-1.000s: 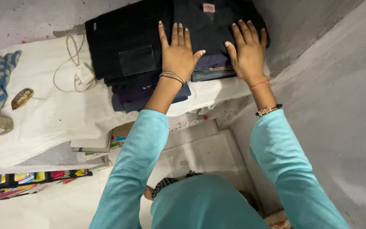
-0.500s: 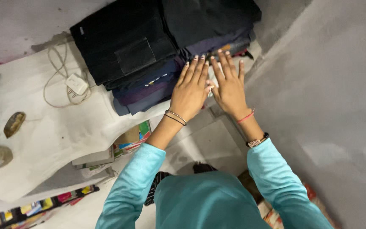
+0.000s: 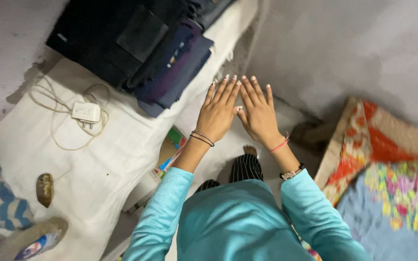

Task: The person picks up several folded items of clothing from a bed and places them onto a shelf one by one.

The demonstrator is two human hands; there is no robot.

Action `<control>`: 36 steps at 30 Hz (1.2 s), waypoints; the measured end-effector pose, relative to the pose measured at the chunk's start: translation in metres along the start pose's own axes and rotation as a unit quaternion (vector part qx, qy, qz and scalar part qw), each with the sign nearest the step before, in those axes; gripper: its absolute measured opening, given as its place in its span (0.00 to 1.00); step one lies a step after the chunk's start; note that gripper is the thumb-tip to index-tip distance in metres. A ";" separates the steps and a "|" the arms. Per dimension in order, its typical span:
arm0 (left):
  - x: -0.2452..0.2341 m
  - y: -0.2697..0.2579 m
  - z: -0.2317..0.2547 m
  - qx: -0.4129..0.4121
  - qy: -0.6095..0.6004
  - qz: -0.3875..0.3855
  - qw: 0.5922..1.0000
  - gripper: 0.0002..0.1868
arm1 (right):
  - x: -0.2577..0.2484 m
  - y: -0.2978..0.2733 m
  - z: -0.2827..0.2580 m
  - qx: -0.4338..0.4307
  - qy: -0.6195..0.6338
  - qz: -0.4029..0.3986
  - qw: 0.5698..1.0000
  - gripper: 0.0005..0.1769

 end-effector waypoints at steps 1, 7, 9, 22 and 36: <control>0.002 -0.011 0.002 0.013 -0.010 -0.010 1.000 0.36 | 0.002 -0.013 -0.010 0.013 -0.008 0.001 1.000 0.39; 0.012 -0.072 0.024 0.080 -0.061 -0.052 0.994 0.35 | -0.004 -0.088 -0.061 0.090 -0.026 0.003 0.996 0.39; 0.016 -0.087 0.035 0.088 -0.070 -0.068 0.991 0.35 | -0.008 -0.108 -0.074 0.113 -0.041 -0.005 0.993 0.39; 0.019 -0.215 0.124 0.160 -0.089 -0.132 0.974 0.35 | -0.041 -0.263 -0.161 0.205 -0.054 0.009 0.977 0.38; 0.002 -0.349 0.145 0.229 -0.091 -0.160 0.956 0.35 | -0.045 -0.364 -0.287 0.273 -0.050 0.053 0.959 0.39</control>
Point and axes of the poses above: each hand's wrist, its own y-axis towards the middle knuckle, its own x-axis out of the palm, z = x × y, the point moved 1 cm from there along y, towards the middle knuckle, and after that the axes turned 11 degrees about -x, right-handed, at the moved point
